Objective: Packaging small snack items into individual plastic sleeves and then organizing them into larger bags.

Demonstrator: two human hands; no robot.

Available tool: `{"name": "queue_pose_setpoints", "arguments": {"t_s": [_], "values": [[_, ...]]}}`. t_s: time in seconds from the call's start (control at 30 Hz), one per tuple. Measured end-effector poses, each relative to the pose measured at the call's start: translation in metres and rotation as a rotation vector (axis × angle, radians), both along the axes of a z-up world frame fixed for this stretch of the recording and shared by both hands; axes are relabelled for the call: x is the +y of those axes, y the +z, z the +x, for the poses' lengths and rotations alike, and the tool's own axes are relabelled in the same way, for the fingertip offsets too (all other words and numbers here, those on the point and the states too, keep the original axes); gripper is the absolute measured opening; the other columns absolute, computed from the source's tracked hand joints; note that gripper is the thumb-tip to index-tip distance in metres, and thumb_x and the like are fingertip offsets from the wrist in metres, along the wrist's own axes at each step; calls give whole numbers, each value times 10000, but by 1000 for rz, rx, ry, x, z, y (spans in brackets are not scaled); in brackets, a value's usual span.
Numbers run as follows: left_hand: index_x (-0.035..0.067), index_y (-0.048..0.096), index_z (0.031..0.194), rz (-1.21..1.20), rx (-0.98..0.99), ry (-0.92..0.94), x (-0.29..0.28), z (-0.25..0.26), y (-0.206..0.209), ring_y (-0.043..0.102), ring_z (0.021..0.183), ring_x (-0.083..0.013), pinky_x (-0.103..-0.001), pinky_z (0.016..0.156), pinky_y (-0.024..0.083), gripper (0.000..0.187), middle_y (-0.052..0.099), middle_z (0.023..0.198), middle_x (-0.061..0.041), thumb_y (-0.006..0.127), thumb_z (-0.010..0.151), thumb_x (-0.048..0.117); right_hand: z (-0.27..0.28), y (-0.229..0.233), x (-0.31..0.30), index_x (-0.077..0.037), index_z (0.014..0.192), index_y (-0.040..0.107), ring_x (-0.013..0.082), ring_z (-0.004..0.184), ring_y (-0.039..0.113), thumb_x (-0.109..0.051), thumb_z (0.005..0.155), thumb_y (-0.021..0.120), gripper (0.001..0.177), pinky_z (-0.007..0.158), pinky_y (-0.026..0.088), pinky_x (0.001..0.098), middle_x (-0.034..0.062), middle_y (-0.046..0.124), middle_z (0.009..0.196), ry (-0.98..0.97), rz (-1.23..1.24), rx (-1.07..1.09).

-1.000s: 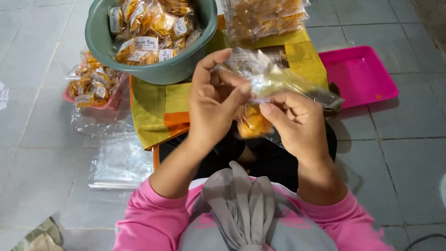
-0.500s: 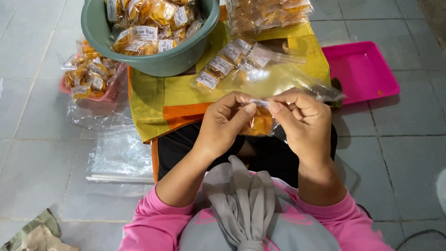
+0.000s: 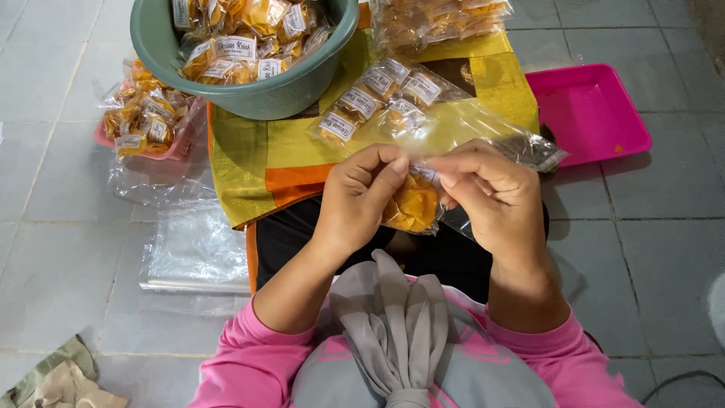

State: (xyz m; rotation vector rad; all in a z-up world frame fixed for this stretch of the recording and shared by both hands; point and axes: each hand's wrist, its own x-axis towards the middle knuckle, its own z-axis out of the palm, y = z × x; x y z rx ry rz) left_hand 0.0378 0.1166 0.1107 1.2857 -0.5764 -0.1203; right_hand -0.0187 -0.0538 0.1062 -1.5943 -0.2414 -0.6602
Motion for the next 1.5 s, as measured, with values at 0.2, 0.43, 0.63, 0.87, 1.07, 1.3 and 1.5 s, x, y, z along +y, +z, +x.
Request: {"name": "queue_pose_setpoints", "arguments": {"t_s": [0.2, 0.43, 0.63, 0.87, 1.07, 1.3, 1.5], "values": [[55, 727, 1162, -10, 108, -135, 8, 10, -5, 624, 703, -55, -219, 665, 565, 279, 728, 751, -92, 518, 1041, 193, 0, 1, -4, 106, 922, 736, 164, 612, 619, 138, 903, 666, 79, 539, 572, 303, 180, 621, 820, 5, -44, -60], [18, 507, 1441, -21, 114, -274, 8, 7, 1, 721, 992, -139, -297, 870, 618, 542, 727, 1104, -125, 705, 937, 3, -8, 18, 1, 36, 1035, 752, 259, 876, 628, 55, 985, 642, 123, 771, 537, 398, 190, 646, 1018, -159, -341, -129], [17, 397, 1471, 5, 173, -180, 7, 11, -1, 687, 933, -161, -221, 775, 563, 590, 683, 1128, -171, 584, 926, -111, -28, 33, 18, -10, 1326, 588, 347, 1250, 561, -149, 780, 781, 596, 1133, 383, 516, 167, 593, 1389, -221, -973, -188], [-26, 333, 1550, -41, 279, -306, 8, 7, -7, 680, 940, -152, -221, 802, 506, 584, 697, 1155, -131, 544, 1030, 140, -33, 6, 5, 85, 1214, 614, 379, 1070, 696, 135, 866, 694, 360, 959, 549, 451, 222, 696, 1256, -374, -817, -233], [-19, 412, 1480, 330, -164, -148, -8, -15, -1, 624, 1308, -243, -329, 1113, 464, 592, 635, 1408, -180, 627, 946, 118, -81, -24, -66, -35, 1582, 262, 438, 1281, 579, 158, 1156, 462, 509, 1093, 521, 460, 272, 398, 1554, -502, -270, -228], [113, 398, 1550, 595, -675, -60, -54, -28, -49, 220, 1609, -469, -598, 1314, 267, 793, 301, 1675, -197, 780, 887, 322, -124, -60, -129, 92, 1343, 375, 306, 983, 572, 226, 1192, 470, 223, 855, 547, 358, 309, 519, 1298, -663, -270, 41], [291, 456, 1564, 730, -941, -138, -80, -43, -85, 63, 1642, -518, -699, 1297, 269, 828, 84, 1743, -204, 842, 838, 385, -92, -79, -123, 88, 1265, 571, 187, 896, 663, 108, 1052, 532, 217, 799, 590, 234, 197, 661, 1294, -476, 49, 352]]}}
